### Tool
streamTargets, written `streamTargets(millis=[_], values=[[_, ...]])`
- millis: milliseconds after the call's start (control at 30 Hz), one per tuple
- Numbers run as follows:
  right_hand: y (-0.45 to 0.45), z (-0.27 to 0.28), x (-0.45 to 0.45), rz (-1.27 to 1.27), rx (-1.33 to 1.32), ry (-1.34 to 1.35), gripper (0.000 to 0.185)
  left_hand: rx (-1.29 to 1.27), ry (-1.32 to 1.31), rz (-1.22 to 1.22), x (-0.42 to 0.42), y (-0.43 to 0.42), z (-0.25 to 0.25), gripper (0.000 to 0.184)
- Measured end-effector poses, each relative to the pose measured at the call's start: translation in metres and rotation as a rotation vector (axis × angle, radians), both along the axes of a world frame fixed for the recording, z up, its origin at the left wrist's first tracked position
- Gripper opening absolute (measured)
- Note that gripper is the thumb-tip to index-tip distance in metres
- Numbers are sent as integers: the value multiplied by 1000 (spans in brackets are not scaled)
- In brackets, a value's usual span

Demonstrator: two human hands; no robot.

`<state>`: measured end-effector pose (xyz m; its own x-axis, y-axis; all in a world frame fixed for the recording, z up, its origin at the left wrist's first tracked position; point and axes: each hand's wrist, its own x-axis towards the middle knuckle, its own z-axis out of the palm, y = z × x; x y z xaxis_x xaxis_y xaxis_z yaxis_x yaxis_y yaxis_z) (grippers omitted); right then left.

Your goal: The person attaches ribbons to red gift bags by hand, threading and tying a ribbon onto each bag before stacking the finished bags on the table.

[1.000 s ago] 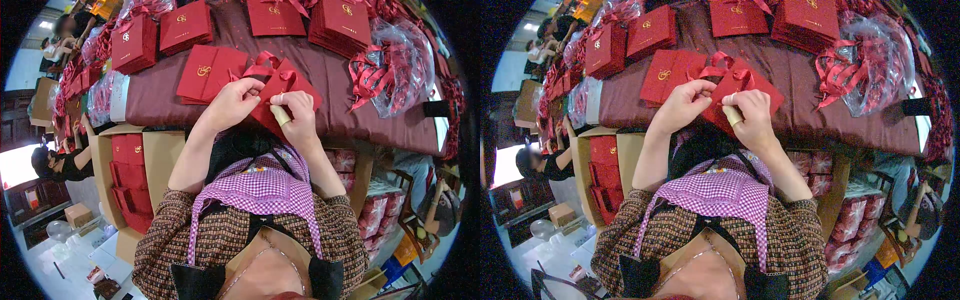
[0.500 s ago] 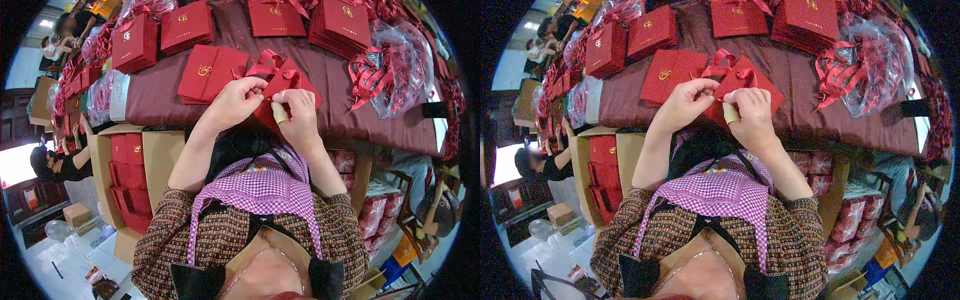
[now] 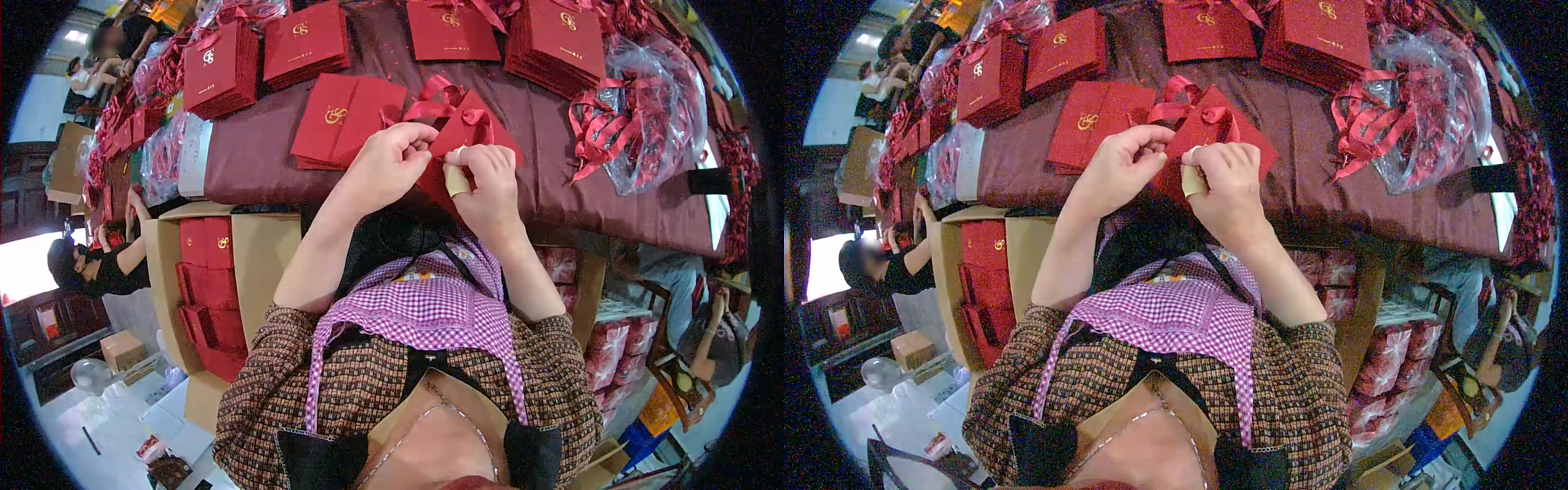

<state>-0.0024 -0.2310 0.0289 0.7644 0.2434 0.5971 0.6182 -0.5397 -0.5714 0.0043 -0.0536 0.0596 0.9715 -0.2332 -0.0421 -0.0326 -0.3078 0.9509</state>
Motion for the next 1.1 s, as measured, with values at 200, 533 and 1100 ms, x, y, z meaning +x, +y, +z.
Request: streamTargets(millis=[200, 533, 1100], values=[[3, 1, 1, -2, -39, -44, 18, 37, -24, 8, -1, -1, 2, 25], [10, 22, 0, -23, -515, -129, 11, 278, -300, 115, -7, -14, -8, 23], [-8, 11, 10, 76, -57, 1, 15, 114, -252, -97, 3, 2, -11, 17]])
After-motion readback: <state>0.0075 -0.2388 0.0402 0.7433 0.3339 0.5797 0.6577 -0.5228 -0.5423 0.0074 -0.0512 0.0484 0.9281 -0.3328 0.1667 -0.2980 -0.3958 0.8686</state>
